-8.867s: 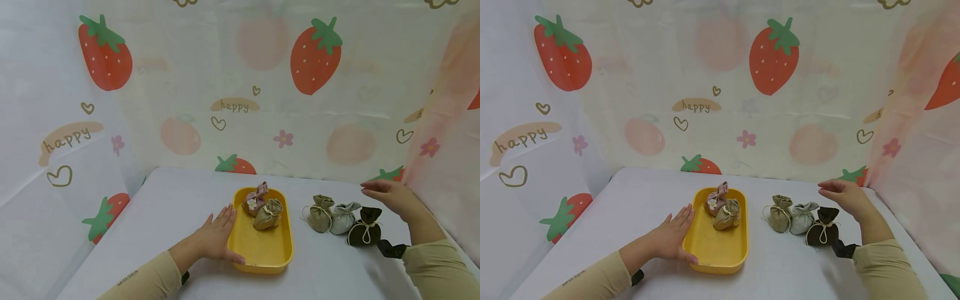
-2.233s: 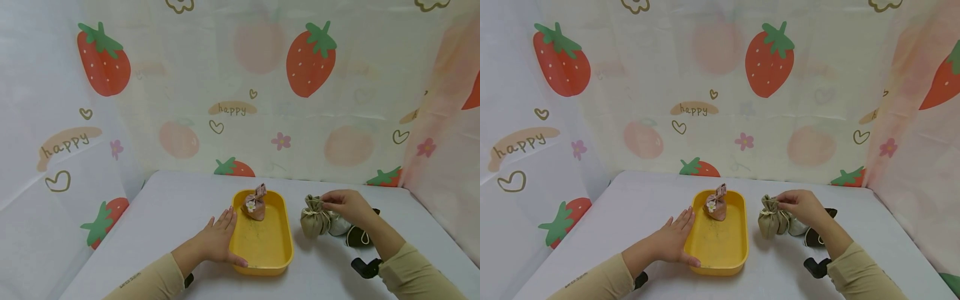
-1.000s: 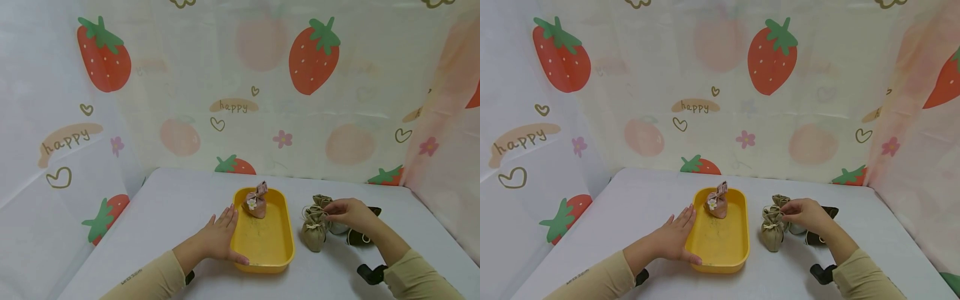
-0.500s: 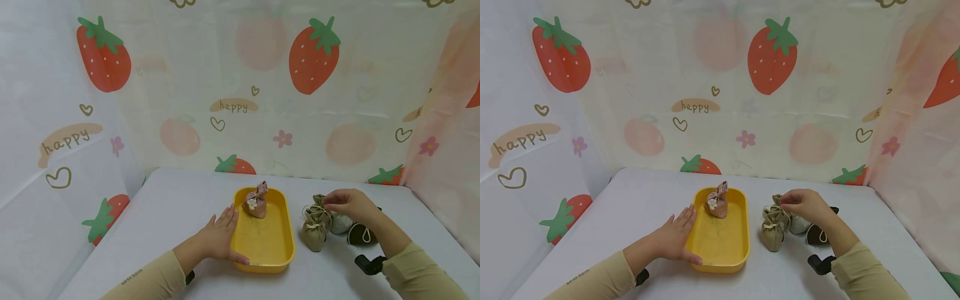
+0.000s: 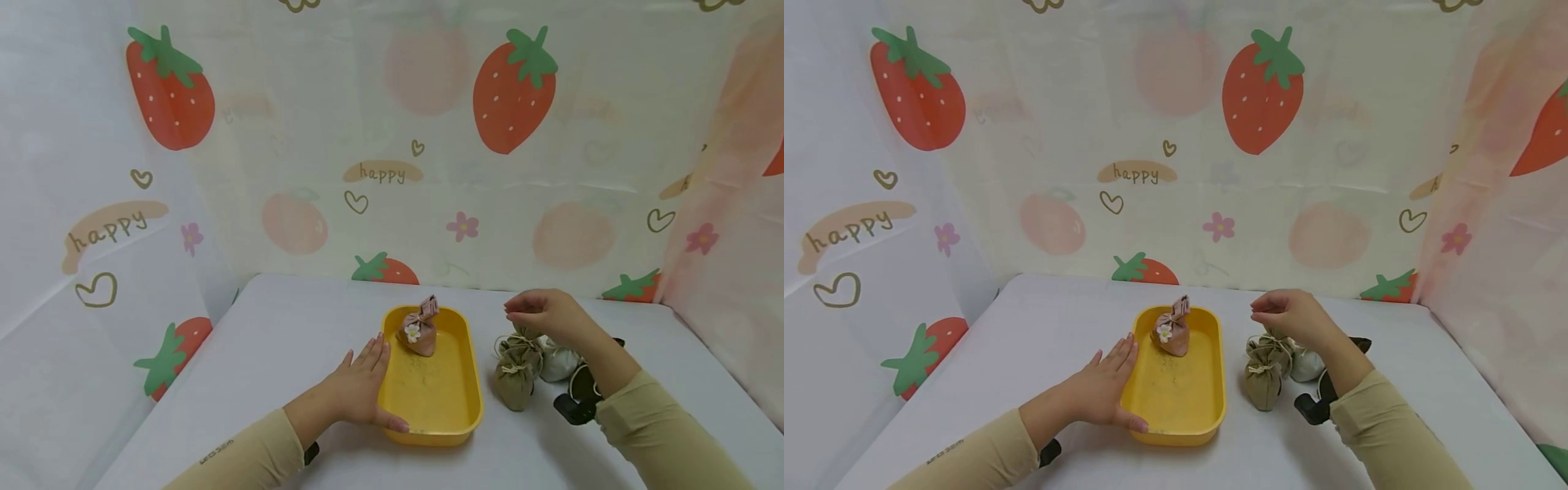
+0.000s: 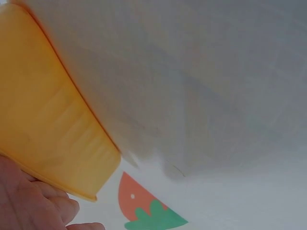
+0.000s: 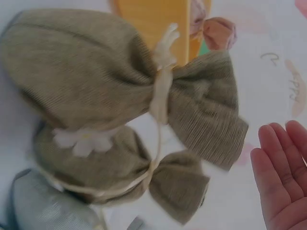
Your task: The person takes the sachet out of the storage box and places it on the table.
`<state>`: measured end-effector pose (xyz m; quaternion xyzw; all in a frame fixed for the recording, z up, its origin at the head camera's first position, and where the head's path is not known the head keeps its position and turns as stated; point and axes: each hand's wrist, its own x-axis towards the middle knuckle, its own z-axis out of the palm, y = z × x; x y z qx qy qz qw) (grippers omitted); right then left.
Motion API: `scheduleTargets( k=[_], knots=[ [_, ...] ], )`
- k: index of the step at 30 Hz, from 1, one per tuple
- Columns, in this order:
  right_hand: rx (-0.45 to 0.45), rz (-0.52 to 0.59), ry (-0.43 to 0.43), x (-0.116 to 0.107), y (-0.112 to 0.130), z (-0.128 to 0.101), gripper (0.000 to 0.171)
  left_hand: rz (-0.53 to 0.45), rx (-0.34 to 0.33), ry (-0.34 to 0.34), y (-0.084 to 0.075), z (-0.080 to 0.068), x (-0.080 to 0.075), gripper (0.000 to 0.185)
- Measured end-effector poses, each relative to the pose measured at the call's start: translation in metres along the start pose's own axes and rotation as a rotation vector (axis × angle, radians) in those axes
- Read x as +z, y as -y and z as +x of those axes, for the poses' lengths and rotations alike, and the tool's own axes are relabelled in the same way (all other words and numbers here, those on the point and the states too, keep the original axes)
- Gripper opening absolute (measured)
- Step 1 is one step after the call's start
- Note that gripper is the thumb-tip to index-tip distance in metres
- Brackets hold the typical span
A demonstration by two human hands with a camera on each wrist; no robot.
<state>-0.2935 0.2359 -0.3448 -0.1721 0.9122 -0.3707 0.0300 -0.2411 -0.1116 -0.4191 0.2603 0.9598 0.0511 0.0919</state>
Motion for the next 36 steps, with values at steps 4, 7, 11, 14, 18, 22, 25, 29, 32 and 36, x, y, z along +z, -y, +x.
scheduleTargets(
  k=[4,7,11,14,18,22,25,29,32,36],
  knots=[
    [-0.014,-0.004,-0.003,0.003,0.009,0.009,0.029,0.006,0.003,-0.003,0.000,0.001,0.001,0.131],
    [-0.030,-0.021,-0.012,0.005,0.014,0.016,0.031,0.005,0.002,-0.001,0.000,0.000,0.000,0.132],
    [-0.053,-0.046,-0.023,0.008,0.017,0.026,0.034,-0.001,-0.001,0.002,-0.001,0.000,-0.001,0.132],
    [-0.070,-0.044,-0.025,0.010,0.018,0.031,0.035,0.002,-0.002,-0.001,-0.001,0.000,0.000,0.133],
    [-0.078,-0.019,-0.024,0.014,0.021,0.038,0.035,0.008,0.002,-0.007,0.000,0.001,0.001,0.133],
    [-0.076,-0.001,-0.029,0.017,0.021,0.044,0.037,0.006,0.003,-0.009,0.000,0.001,0.001,0.133],
    [-0.071,0.013,-0.031,0.021,0.021,0.048,0.037,0.005,-0.001,-0.009,-0.001,0.001,0.001,0.133],
    [-0.064,0.035,-0.025,0.026,0.022,0.053,0.037,0.009,-0.006,-0.006,-0.001,0.001,0.001,0.133],
    [-0.035,0.071,-0.017,0.031,0.022,0.058,0.037,0.006,-0.004,-0.004,-0.001,0.000,0.000,0.132],
    [-0.007,0.092,-0.023,0.037,0.023,0.064,0.037,-0.005,0.001,-0.006,-0.002,0.000,0.000,0.131]
  ],
)
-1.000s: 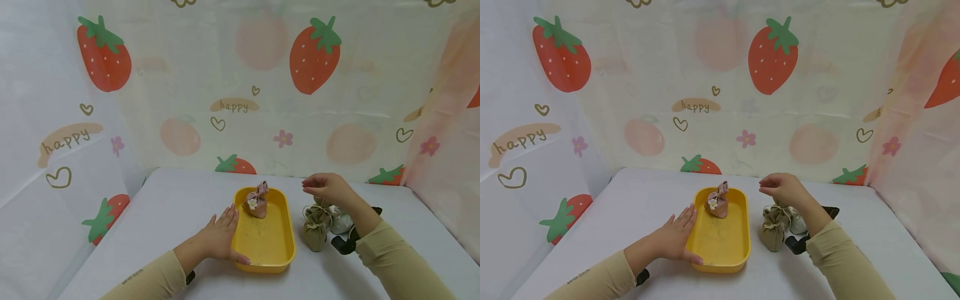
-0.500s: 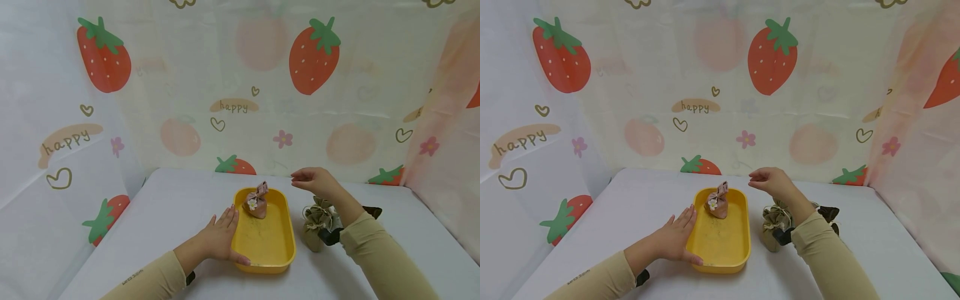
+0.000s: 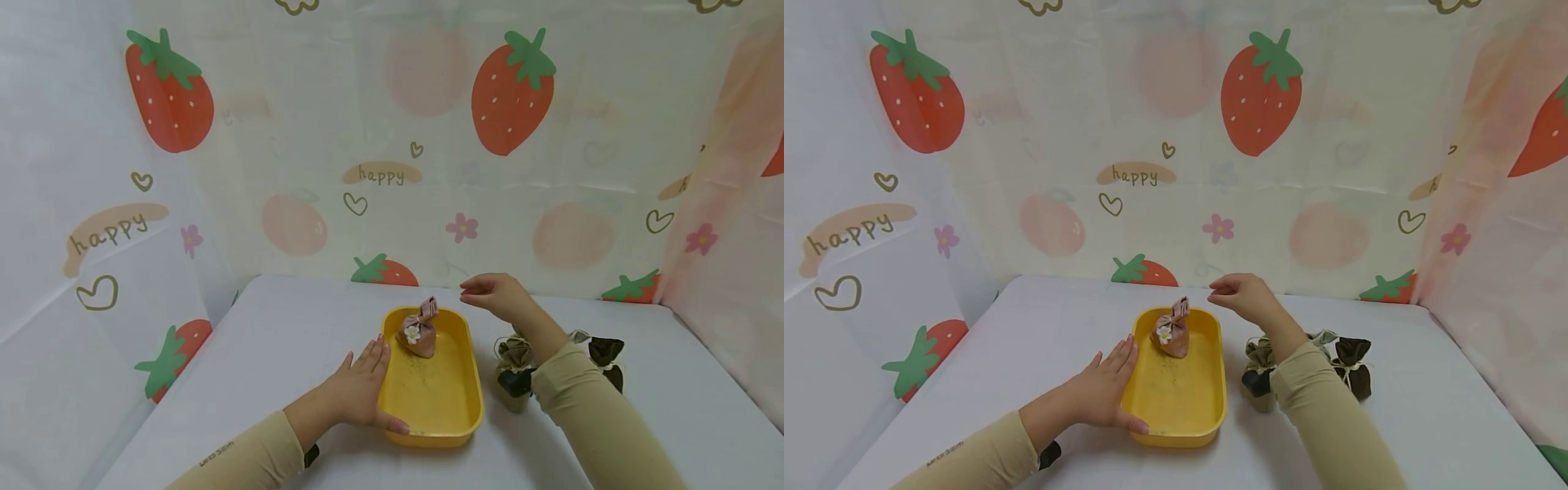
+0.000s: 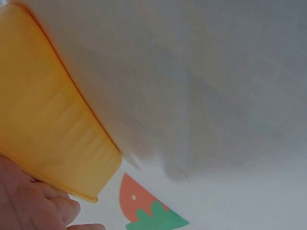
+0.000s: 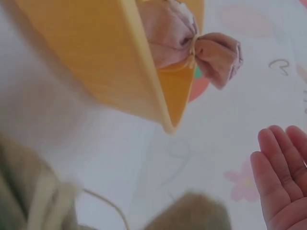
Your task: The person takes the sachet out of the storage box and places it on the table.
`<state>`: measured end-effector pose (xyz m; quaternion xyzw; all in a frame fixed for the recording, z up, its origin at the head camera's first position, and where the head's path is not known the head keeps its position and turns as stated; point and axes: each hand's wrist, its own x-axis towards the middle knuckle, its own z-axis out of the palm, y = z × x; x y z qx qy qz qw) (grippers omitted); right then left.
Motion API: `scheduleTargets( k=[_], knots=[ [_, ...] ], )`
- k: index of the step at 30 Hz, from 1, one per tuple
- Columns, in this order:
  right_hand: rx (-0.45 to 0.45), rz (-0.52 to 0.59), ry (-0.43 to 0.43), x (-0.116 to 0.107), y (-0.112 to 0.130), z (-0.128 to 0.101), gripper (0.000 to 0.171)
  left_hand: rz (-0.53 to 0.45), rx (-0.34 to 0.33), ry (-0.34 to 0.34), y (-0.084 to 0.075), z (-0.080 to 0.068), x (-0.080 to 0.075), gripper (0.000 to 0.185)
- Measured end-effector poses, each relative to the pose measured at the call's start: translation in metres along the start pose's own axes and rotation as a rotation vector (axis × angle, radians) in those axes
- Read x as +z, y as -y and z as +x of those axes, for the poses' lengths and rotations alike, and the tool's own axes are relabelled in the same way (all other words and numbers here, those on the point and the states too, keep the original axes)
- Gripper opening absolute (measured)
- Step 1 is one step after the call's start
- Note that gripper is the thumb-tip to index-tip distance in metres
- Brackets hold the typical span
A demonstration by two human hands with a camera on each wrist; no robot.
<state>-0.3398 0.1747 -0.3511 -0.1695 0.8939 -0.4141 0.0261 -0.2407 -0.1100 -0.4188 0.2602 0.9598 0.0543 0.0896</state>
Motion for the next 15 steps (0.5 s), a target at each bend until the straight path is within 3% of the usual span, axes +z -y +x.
scheduleTargets(
  k=[15],
  knots=[
    [0.035,0.021,0.002,0.023,0.001,0.016,0.035,-0.014,-0.005,0.006,0.000,0.001,-0.001,0.131]
  ],
)
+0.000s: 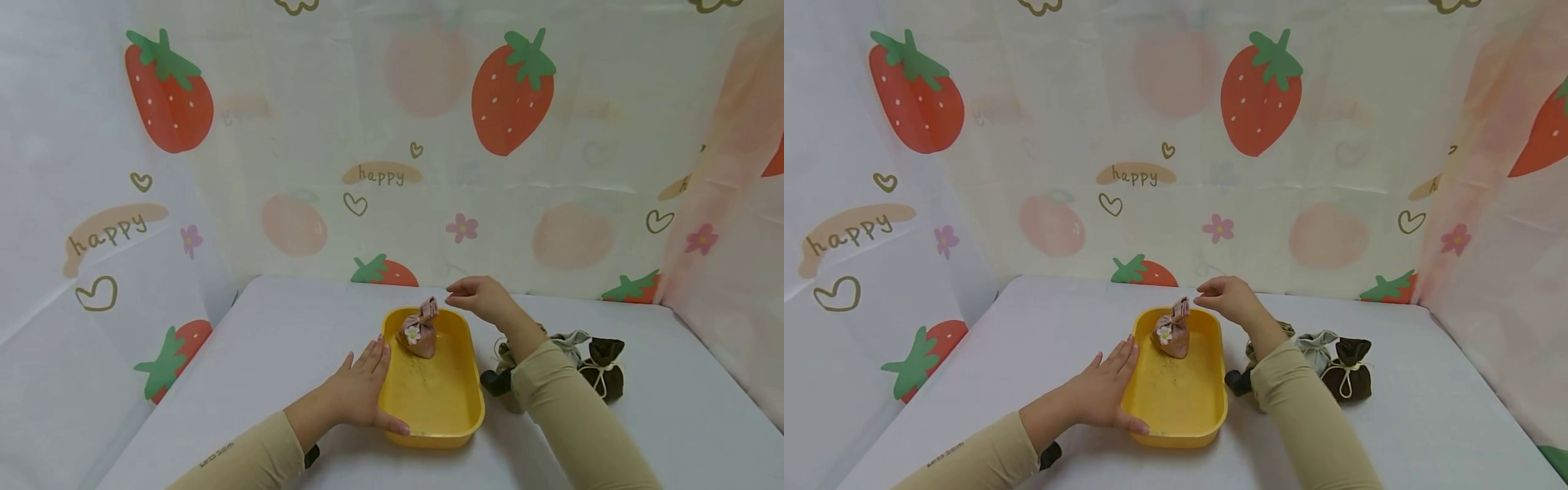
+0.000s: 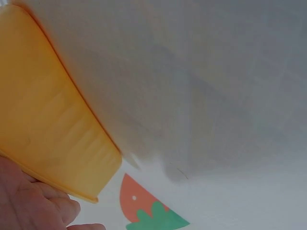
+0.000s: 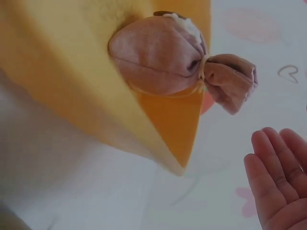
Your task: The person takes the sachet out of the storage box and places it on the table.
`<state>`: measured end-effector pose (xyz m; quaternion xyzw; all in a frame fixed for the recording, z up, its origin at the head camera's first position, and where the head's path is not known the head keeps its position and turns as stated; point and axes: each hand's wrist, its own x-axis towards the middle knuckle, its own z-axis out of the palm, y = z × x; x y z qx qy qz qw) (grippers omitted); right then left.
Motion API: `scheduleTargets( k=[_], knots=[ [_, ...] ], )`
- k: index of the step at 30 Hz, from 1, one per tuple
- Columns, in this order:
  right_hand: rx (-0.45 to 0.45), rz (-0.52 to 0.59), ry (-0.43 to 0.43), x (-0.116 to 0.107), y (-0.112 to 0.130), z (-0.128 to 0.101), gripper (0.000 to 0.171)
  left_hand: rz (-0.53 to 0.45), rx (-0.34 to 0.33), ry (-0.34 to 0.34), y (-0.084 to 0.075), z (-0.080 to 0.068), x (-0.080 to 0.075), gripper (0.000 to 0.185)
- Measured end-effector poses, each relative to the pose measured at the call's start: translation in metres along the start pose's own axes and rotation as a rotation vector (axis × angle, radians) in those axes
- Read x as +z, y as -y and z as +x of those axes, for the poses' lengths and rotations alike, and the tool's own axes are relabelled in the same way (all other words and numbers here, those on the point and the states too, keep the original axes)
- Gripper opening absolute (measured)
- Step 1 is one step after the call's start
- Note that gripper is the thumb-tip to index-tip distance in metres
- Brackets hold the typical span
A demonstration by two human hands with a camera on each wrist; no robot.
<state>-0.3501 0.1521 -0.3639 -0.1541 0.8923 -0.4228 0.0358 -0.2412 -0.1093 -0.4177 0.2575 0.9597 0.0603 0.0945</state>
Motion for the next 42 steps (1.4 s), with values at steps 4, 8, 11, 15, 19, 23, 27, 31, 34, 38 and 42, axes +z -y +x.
scheduleTargets(
  k=[4,8,11,15,19,23,27,31,34,38,42],
  knots=[
    [0.042,0.024,-0.009,0.005,0.001,0.003,0.035,-0.002,0.002,-0.001,0.000,0.000,0.000,0.130],
    [0.088,0.048,-0.019,0.009,0.004,0.005,0.036,-0.006,0.005,-0.003,0.000,-0.001,0.000,0.130],
    [0.122,0.055,-0.027,0.012,0.005,0.006,0.036,-0.007,0.006,-0.003,0.000,-0.001,0.000,0.130],
    [0.163,0.061,-0.030,0.015,0.004,0.008,0.037,-0.001,0.005,-0.002,0.001,0.000,0.000,0.131],
    [0.180,0.078,-0.028,0.018,0.004,0.010,0.038,0.004,0.005,-0.004,0.002,0.001,0.002,0.131],
    [0.179,0.098,-0.020,0.021,0.002,0.013,0.039,0.005,0.003,-0.002,0.002,0.001,0.003,0.131],
    [0.191,0.101,-0.020,0.024,-0.001,0.016,0.038,0.010,0.005,0.002,0.002,0.002,0.002,0.131],
    [0.202,0.118,-0.007,0.027,-0.003,0.017,0.037,0.020,0.008,0.004,0.001,0.003,0.003,0.131],
    [0.206,0.139,0.012,0.029,-0.004,0.017,0.036,0.023,0.008,0.008,0.001,0.002,0.002,0.130],
    [0.205,0.145,0.021,0.031,-0.003,0.016,0.036,0.016,0.014,0.006,0.000,0.000,0.000,0.129],
    [0.174,0.109,0.029,0.032,0.000,0.014,0.046,0.009,0.017,0.004,0.000,-0.001,-0.002,0.130]
  ],
)
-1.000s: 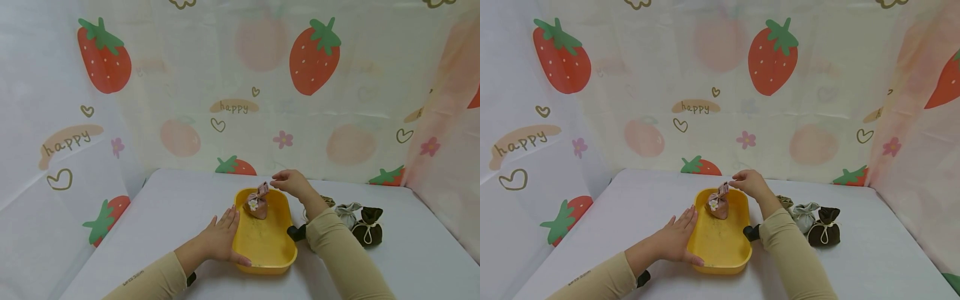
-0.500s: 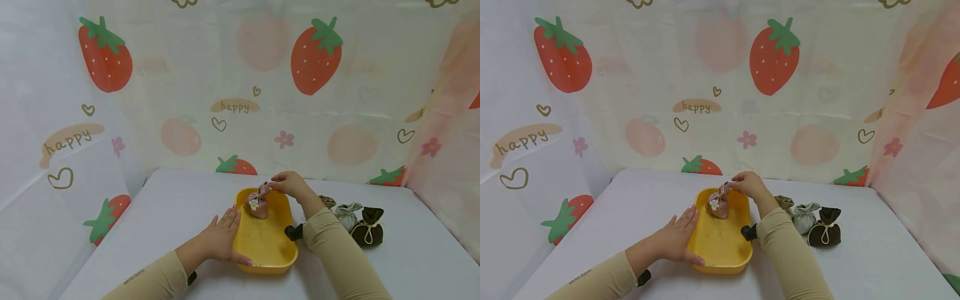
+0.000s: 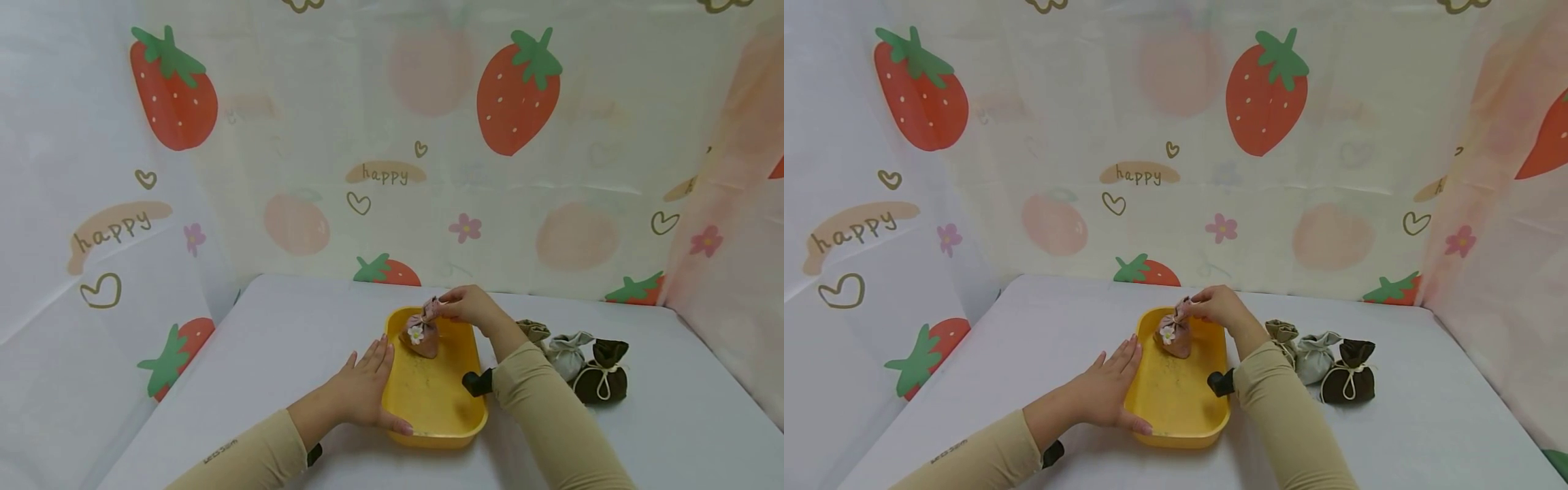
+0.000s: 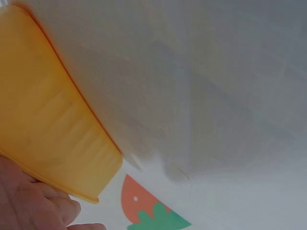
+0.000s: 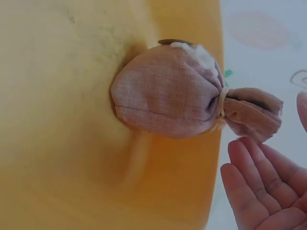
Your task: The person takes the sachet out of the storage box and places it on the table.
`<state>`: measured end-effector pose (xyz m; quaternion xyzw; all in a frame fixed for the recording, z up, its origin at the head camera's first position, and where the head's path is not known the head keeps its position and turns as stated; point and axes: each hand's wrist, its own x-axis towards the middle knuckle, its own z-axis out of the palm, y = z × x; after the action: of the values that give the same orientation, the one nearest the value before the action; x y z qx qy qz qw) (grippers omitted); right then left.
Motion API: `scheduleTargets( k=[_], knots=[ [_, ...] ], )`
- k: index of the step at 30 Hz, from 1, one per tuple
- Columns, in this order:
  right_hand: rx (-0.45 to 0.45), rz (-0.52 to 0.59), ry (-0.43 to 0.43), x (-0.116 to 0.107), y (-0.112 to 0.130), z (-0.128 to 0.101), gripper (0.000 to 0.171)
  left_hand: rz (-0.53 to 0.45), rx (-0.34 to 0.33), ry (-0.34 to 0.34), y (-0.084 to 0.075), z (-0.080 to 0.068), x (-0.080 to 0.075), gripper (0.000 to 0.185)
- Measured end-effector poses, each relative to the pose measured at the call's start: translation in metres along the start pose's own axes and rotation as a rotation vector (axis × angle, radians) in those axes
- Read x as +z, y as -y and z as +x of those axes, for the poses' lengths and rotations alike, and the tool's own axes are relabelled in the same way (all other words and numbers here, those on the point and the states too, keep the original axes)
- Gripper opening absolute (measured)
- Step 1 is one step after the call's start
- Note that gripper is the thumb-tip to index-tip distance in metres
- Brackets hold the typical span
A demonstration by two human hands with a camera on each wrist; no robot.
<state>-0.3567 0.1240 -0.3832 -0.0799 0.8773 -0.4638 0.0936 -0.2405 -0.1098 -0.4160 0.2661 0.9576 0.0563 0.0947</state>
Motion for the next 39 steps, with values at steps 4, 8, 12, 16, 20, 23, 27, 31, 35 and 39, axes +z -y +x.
scheduleTargets(
  k=[4,8,12,16,20,23,27,31,35,39],
  knots=[
    [-0.031,-0.055,0.021,0.005,0.000,0.000,0.050,0.005,0.001,-0.001,0.001,0.000,0.000,0.130],
    [-0.052,-0.070,0.026,0.010,-0.004,0.004,0.040,0.006,0.005,-0.005,0.001,0.000,0.001,0.130],
    [-0.060,-0.065,0.019,0.012,-0.006,0.006,0.033,0.007,0.005,-0.008,0.001,0.000,0.002,0.129],
    [-0.055,-0.074,0.001,0.013,-0.005,0.006,0.029,0.010,0.000,-0.006,0.001,0.001,0.003,0.130],
    [-0.038,-0.068,-0.030,0.014,-0.004,0.006,0.027,0.005,0.005,-0.011,0.001,0.001,0.002,0.129],
    [-0.028,-0.055,-0.051,0.015,-0.004,0.007,0.025,0.005,0.007,-0.012,0.001,0.000,0.001,0.130],
    [-0.033,-0.068,-0.077,0.017,-0.004,0.007,0.020,0.004,0.003,-0.007,0.000,0.000,0.000,0.131],
    [-0.046,-0.071,-0.094,0.017,-0.003,0.006,0.015,0.002,0.002,-0.004,0.000,0.000,0.000,0.131],
    [-0.062,-0.068,-0.099,0.016,-0.001,0.004,0.012,-0.004,-0.001,0.000,0.000,0.000,0.000,0.130],
    [-0.075,-0.076,-0.108,0.015,0.002,0.001,0.012,-0.004,-0.005,0.006,-0.001,0.001,-0.001,0.129]
  ],
)
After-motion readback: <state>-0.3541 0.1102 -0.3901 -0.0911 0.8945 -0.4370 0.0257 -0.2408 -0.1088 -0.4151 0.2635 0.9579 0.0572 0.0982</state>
